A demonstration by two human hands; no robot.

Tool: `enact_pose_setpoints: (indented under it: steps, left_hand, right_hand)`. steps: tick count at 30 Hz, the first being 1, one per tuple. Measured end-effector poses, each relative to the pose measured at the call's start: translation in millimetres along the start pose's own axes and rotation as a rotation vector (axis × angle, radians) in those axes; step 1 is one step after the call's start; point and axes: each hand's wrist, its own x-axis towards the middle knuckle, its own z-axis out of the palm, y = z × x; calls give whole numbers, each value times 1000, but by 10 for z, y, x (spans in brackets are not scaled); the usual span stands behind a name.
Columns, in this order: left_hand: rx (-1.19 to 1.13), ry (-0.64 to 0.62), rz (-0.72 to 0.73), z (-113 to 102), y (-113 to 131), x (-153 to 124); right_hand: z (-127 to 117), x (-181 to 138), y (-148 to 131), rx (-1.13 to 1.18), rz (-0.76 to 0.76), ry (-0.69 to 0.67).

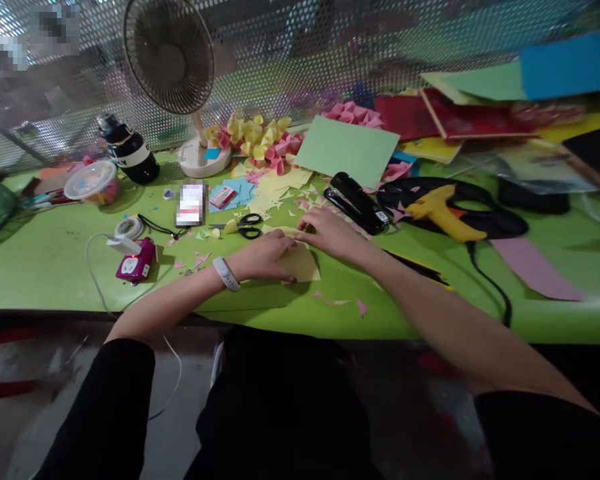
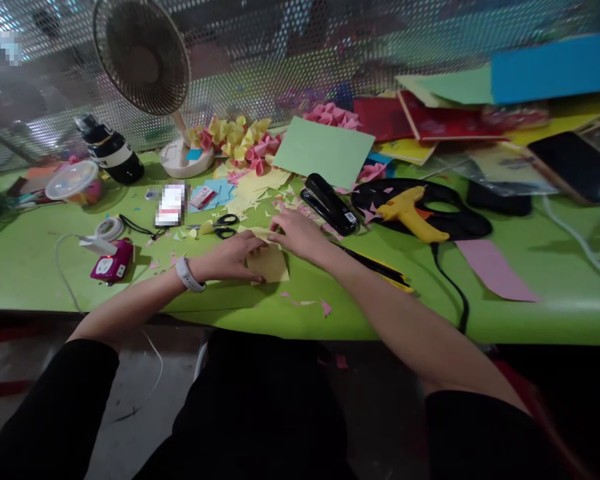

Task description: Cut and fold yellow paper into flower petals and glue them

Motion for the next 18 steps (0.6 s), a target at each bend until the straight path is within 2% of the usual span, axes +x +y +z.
enact_pose_setpoints:
  steps: [4,6,10,18]
  left_hand:
    - [-124,-134,-32,-40,-6,49]
    - [-95,-86,-8,-46,-12,51]
    - [-64,112,53,-33,-57,22]
    - [-208,72,-95,-6,-117,23]
  right_hand:
    - [-35,-36,-39,126,93,13]
    - [-66,-56,-60,202,116,28]
    - [-129,-78,-86,335,176,78]
    - [-179,-96,-101,334,196,124]
